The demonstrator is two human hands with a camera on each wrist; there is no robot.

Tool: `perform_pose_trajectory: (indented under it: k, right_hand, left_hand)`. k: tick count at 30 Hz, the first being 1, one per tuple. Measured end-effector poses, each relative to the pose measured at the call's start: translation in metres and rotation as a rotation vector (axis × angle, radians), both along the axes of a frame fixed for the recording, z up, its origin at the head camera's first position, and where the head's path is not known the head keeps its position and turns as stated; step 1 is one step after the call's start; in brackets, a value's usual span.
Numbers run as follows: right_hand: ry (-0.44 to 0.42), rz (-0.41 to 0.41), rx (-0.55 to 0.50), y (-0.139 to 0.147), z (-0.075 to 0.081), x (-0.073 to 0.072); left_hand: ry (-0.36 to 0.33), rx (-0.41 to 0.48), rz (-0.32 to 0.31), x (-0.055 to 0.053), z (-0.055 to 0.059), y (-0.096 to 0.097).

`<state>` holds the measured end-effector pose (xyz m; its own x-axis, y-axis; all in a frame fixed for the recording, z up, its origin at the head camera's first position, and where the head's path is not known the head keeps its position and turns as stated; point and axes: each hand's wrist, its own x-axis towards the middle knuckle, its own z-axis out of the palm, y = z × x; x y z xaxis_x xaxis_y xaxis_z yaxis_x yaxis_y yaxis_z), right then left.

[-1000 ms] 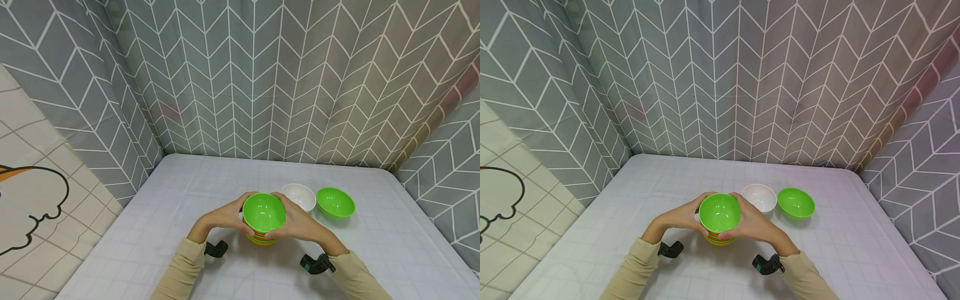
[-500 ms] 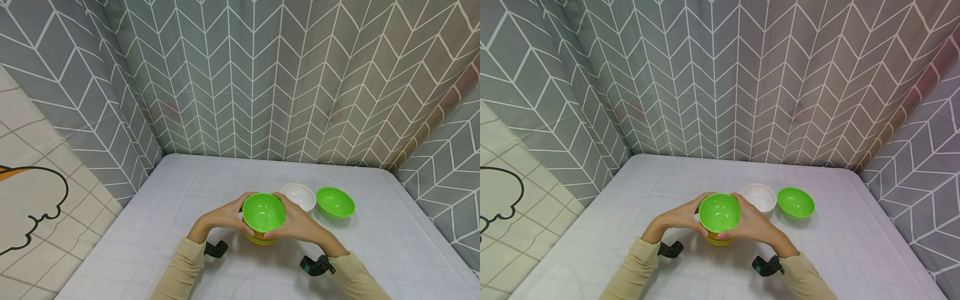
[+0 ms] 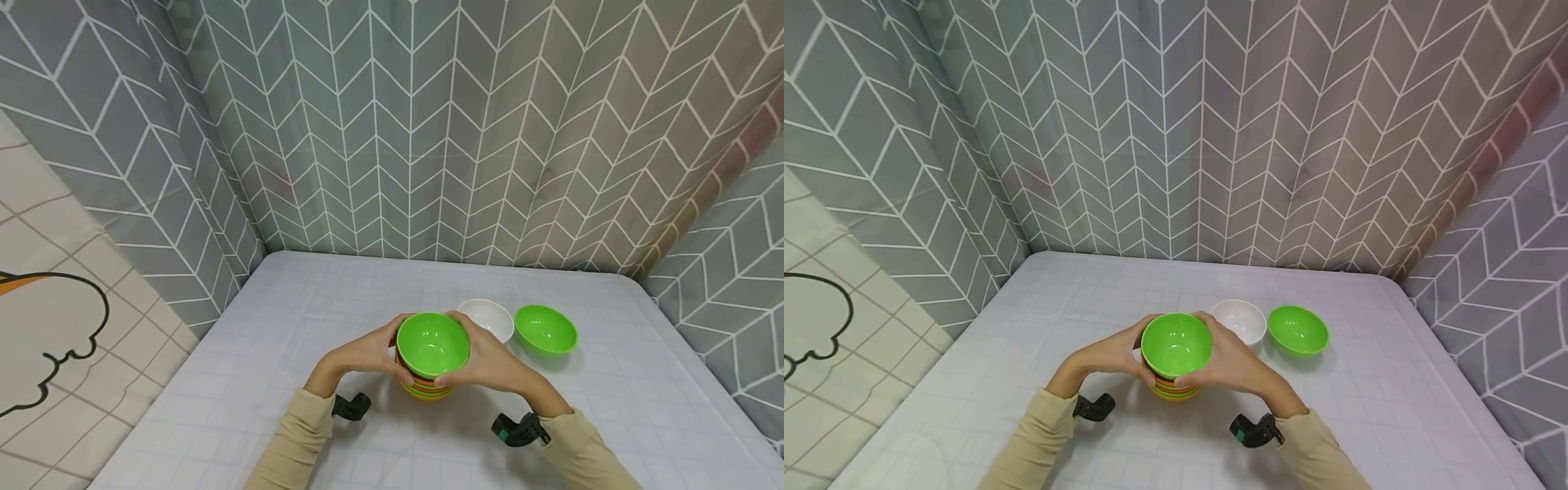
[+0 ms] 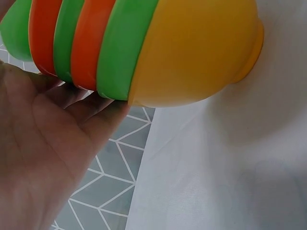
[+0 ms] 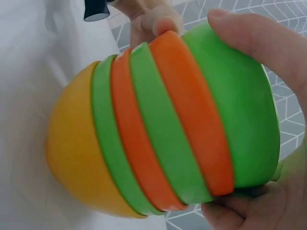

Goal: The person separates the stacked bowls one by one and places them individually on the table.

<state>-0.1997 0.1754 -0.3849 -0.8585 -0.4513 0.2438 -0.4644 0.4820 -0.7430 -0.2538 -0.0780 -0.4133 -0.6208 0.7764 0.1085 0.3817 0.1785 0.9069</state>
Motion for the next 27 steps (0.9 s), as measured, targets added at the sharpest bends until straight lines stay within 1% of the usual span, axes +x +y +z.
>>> perform_pose_trajectory:
  k: [6, 13, 17, 21, 27]
  right_hand:
    - [0.027, -0.054, 0.004, 0.006, 0.010, 0.004]
    - [0.016, -0.126, -0.004, 0.018, 0.023, 0.009]
    - [0.012, -0.161, 0.018, 0.028, 0.028, 0.011]
    - [0.015, -0.195, 0.042, 0.039, 0.031, 0.012]
    - [-0.006, -0.251, 0.067, 0.061, 0.029, 0.014]
  left_hand:
    - [0.002, -0.001, -0.003, 0.000, 0.000, -0.001]
    - [-0.040, 0.002, -0.009, 0.000, 0.001, -0.002]
    - [-0.024, -0.020, -0.006, -0.001, 0.002, -0.003]
    - [-0.005, -0.052, 0.015, 0.000, 0.003, -0.003]
    - [0.007, -0.039, 0.005, 0.000, 0.001, 0.000]
